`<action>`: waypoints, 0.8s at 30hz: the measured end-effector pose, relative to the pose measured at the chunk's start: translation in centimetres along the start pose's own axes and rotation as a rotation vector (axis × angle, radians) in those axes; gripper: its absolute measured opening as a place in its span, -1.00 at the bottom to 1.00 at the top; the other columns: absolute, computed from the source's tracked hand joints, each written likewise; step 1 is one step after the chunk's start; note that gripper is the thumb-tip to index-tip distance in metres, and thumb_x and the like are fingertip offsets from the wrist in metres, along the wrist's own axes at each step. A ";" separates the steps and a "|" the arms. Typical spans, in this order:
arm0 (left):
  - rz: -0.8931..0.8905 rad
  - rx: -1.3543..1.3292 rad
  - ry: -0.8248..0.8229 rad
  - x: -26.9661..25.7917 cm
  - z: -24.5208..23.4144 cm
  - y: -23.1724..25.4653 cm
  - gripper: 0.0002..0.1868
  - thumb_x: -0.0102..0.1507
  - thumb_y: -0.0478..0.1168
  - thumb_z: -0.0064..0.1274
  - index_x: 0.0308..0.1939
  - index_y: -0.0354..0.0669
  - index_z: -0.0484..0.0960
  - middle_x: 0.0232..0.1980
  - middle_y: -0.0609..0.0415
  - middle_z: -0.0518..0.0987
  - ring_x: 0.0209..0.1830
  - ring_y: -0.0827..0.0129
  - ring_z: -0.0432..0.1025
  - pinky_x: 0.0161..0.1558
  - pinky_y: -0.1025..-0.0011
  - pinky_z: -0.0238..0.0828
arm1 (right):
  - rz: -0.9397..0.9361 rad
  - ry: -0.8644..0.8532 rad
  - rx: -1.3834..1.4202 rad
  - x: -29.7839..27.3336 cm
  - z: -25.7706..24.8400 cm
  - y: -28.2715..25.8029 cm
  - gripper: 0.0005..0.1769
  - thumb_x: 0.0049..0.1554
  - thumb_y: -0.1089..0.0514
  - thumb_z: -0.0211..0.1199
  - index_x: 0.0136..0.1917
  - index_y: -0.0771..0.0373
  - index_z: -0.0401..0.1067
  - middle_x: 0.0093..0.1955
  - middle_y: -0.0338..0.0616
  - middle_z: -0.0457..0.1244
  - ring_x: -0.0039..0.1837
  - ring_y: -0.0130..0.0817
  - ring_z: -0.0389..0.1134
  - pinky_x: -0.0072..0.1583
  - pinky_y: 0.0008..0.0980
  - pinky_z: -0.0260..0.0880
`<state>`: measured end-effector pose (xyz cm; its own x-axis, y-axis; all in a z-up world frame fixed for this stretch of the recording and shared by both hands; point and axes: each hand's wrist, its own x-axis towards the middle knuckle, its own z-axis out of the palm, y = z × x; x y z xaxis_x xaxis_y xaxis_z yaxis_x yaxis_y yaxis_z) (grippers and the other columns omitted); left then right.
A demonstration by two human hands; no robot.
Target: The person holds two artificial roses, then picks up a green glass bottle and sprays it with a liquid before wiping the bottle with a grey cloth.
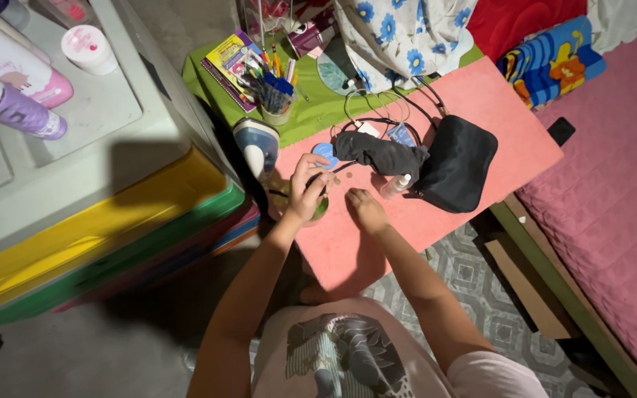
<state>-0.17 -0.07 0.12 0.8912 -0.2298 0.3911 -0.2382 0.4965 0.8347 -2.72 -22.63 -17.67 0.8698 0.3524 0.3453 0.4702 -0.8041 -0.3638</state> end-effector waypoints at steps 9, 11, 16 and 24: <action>0.005 0.136 0.003 -1.0 -1.6 0.1 -0.79 0.42 -0.34 -0.17 0.14 -0.29 0.35 -0.36 0.09 0.47 -0.44 0.57 0.24 -0.35 0.58 0.16 | 0.423 -0.271 0.219 1.8 -0.3 3.7 -0.80 -0.10 0.24 0.38 -0.17 0.31 0.48 -0.12 0.10 0.39 -0.05 0.07 0.44 0.00 -0.06 0.42; -0.006 0.124 -0.004 -0.6 -1.4 -0.3 -0.80 0.44 -0.32 -0.16 0.13 -0.27 0.35 -0.38 0.10 0.46 -0.44 0.57 0.25 -0.35 0.58 0.17 | 0.421 -0.270 0.233 2.3 -0.7 3.6 -0.84 -0.04 0.24 0.38 -0.16 0.32 0.50 -0.17 0.12 0.38 -0.12 0.04 0.43 -0.05 -0.07 0.42; -0.078 0.145 0.073 0.3 0.3 0.2 -0.82 0.44 -0.21 -0.12 0.05 -0.23 0.38 -0.45 0.11 0.44 -0.58 0.59 0.19 -0.49 0.62 0.06 | 0.482 0.039 0.504 7.0 -4.6 0.1 -0.85 0.19 0.26 0.35 -0.20 0.37 0.50 -0.28 0.00 0.36 -0.28 -0.37 0.37 -0.15 -0.34 0.39; 0.005 0.041 0.121 0.1 0.0 -1.5 -0.53 0.51 0.13 -0.29 0.11 -0.22 0.41 -0.18 0.09 0.50 -0.27 0.49 0.39 -0.20 0.53 0.32 | 0.122 0.075 0.858 13.2 -21.6 -13.7 -0.88 0.14 0.31 0.41 -0.05 0.31 0.50 -0.14 -0.24 0.35 -0.12 -0.55 0.37 -0.08 -0.52 0.39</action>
<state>0.29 -0.83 -1.07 0.9292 -0.1238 0.3481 -0.2565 0.4622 0.8489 -0.92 -17.34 10.58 0.9235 0.2302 0.3068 0.3510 -0.1845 -0.9180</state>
